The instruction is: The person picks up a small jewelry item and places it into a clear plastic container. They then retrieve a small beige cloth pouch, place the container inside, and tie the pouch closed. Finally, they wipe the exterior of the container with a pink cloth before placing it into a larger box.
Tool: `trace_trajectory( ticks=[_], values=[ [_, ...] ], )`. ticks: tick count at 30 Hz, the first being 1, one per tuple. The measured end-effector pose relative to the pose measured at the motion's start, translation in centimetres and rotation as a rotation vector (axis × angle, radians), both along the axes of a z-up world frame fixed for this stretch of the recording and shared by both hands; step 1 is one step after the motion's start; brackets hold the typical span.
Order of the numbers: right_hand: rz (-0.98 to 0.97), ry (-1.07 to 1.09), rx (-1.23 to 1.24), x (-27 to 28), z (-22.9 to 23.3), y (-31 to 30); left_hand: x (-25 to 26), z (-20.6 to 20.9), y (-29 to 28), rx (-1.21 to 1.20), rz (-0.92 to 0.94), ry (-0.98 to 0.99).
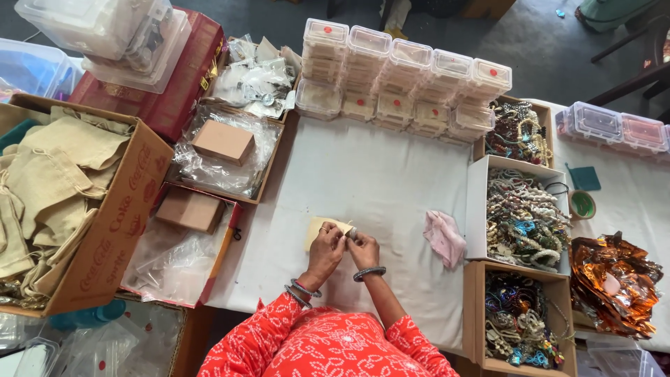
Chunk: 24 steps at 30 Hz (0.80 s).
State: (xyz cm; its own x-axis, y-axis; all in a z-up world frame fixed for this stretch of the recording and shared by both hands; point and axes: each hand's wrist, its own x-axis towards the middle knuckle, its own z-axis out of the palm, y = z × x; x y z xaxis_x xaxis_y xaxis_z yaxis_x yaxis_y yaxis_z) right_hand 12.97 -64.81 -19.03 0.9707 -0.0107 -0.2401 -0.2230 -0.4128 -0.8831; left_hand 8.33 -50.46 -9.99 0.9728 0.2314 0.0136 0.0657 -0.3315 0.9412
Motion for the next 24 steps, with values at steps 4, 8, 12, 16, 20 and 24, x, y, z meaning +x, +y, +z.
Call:
trace_trajectory(
  ticks=[4,8,12,16,20,24],
  values=[
    [-0.010,-0.327,-0.204,0.1,-4.1,-1.1,-0.1,-0.2,-0.1,-0.091,0.004,-0.042],
    [-0.048,0.253,0.427,0.0,-7.4,-1.9,-0.2,0.3,-0.3,-0.020,-0.017,-0.019],
    [0.021,0.639,0.682,-0.5,-0.6,-0.7,-1.0,1.1,-0.3,-0.005,-0.056,-0.068],
    [0.124,0.692,0.640,0.0,-2.5,-1.1,-2.0,1.3,-0.4,0.021,-0.079,-0.062],
    [0.351,0.575,0.491,0.5,-2.1,-1.1,-2.8,0.5,0.7,0.161,-0.182,-0.023],
    [0.453,0.412,0.565,0.2,-0.7,-1.3,-2.3,3.6,4.2,0.309,0.125,-0.063]
  ],
)
